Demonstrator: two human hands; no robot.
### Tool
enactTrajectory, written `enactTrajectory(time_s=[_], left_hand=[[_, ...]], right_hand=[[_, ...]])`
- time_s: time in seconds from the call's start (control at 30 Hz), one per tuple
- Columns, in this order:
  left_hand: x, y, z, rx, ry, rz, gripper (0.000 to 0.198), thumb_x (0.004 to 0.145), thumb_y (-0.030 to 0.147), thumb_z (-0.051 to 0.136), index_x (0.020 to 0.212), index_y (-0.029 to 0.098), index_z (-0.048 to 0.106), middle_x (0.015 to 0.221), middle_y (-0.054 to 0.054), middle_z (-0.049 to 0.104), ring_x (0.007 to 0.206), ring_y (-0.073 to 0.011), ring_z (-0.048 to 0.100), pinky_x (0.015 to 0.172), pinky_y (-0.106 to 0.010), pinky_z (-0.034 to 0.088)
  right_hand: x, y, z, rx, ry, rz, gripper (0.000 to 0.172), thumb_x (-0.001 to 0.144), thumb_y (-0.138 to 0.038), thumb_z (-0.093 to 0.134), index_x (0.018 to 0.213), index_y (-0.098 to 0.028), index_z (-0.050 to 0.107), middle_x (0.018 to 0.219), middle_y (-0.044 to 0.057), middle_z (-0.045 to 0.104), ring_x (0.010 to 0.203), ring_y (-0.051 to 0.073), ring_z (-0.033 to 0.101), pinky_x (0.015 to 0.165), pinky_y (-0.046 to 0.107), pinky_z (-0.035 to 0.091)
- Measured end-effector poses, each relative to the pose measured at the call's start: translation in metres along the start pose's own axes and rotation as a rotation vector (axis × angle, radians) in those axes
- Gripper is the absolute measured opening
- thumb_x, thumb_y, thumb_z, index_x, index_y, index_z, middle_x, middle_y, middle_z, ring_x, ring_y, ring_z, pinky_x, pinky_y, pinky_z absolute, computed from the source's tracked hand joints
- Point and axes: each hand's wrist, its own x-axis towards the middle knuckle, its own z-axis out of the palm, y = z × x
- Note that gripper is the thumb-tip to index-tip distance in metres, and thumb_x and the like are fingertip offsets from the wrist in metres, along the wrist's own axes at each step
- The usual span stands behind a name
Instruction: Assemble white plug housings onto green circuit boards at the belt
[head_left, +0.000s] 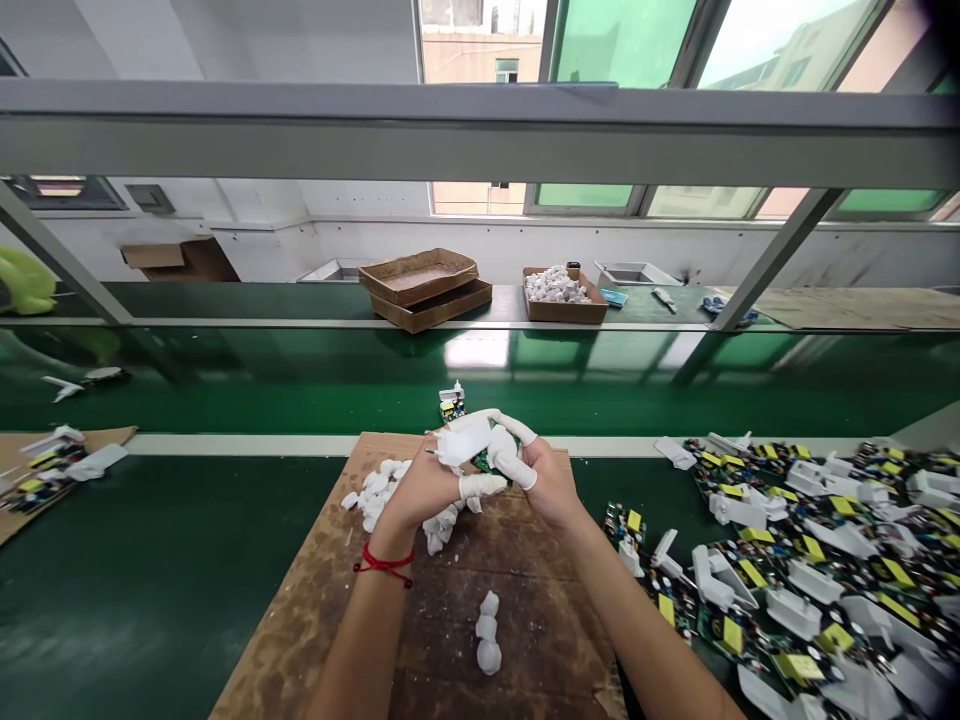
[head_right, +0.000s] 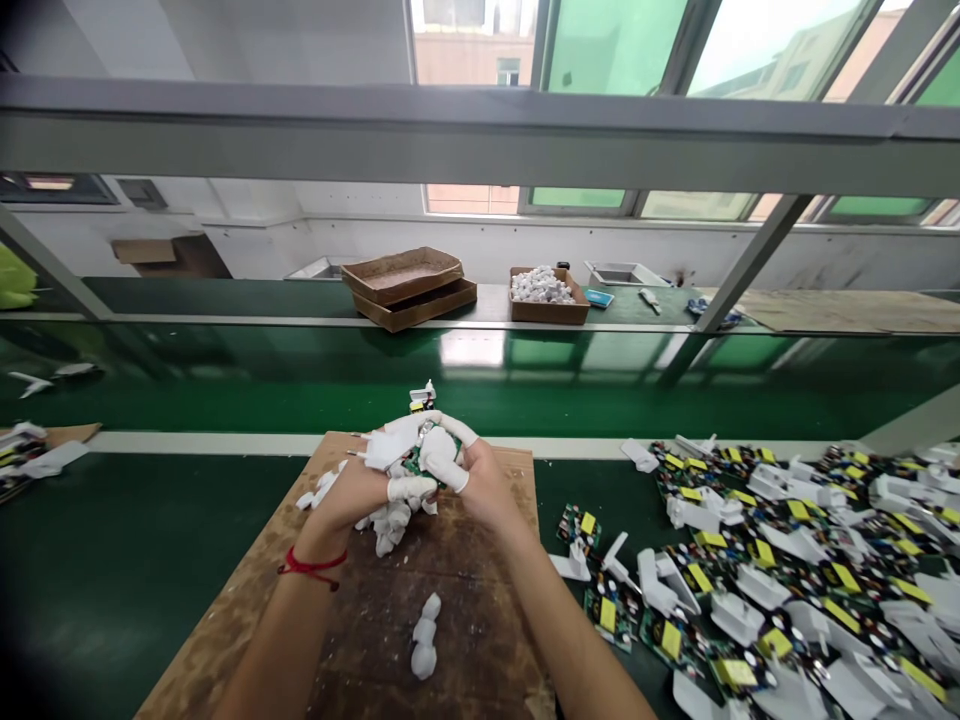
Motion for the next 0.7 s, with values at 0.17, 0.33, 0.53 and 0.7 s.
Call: enactTrajectory(time_s=[0.17,0.33,0.53,0.7], left_hand=[[0.000,0.004,0.005,0.005,0.022,-0.039,0.062,0.054,0.028,0.082,0.112,0.014,0.064,0.096,-0.011,0.071,0.098,-0.0302,0.063,0.091,-0.043,0.050],[0.001,0.004,0.008,-0.083,-0.009,-0.053,0.057,0.057,0.030,0.080,0.110,0.015,0.064,0.090,-0.009,0.071,0.093,-0.0275,0.064,0.086,-0.040,0.051],[0.000,0.005,0.006,-0.101,0.005,-0.060,0.061,0.055,0.029,0.082,0.112,0.015,0.063,0.090,-0.009,0.071,0.094,-0.0275,0.064,0.085,-0.039,0.052],[0.001,-0.004,0.004,-0.143,-0.017,-0.063,0.062,0.059,0.030,0.080,0.115,0.015,0.061,0.094,-0.010,0.071,0.095,-0.0264,0.064,0.087,-0.038,0.051]], right_hand=[[-0.002,0.005,0.003,0.184,0.075,0.062,0.070,0.057,-0.050,0.079,0.119,-0.024,0.060,0.109,0.006,0.067,0.102,0.026,0.059,0.087,0.035,0.049],[-0.001,0.006,0.001,0.289,0.081,0.106,0.068,0.054,-0.044,0.083,0.116,-0.025,0.062,0.102,0.004,0.068,0.094,0.024,0.062,0.080,0.032,0.051],[0.002,0.008,-0.002,0.279,0.095,0.111,0.062,0.053,-0.040,0.084,0.110,-0.023,0.065,0.095,0.003,0.069,0.089,0.022,0.063,0.075,0.030,0.052],[0.003,0.010,-0.003,0.271,0.098,0.127,0.062,0.053,-0.031,0.084,0.111,-0.022,0.065,0.096,0.003,0.070,0.089,0.022,0.062,0.074,0.030,0.052]])
